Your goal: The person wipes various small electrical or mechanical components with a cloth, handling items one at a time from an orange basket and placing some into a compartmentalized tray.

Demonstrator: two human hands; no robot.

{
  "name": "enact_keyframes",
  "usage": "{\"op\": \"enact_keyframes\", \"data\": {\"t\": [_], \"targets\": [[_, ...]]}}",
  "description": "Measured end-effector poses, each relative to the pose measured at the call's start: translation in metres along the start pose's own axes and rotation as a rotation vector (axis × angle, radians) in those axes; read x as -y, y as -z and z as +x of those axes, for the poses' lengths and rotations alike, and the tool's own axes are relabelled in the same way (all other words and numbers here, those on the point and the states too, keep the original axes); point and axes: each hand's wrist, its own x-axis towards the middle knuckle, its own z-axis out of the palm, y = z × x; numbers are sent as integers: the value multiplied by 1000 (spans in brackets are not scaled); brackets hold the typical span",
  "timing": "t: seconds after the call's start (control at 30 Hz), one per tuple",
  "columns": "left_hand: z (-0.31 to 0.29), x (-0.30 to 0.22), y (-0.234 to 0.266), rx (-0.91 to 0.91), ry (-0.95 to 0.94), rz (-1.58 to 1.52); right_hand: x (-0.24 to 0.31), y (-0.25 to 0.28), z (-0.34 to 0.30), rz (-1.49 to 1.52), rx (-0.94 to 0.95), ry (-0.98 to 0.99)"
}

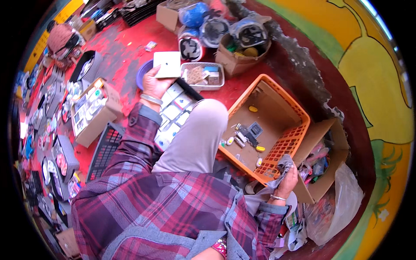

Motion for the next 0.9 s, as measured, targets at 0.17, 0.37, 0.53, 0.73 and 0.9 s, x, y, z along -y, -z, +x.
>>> {"op": "enact_keyframes", "data": {"t": [0.17, 0.37, 0.53, 0.73, 0.9], "targets": [[-80, -98, 178, -467, -96, 515, -12, -6, 1, -85, 8, -51], [-171, -90, 280, -877, -63, 388, -29, -17, 1, -153, 116, -58], [-142, -61, 267, -803, 11, 449, -47, -15, 10, -290, 129, -58], [-109, -27, 247, -818, 112, 811, -51, -12, 0, -330, 113, -55], [-115, 18, 355, -762, 431, 1313, -69, -4, 12, -410, 155, -25]]}}
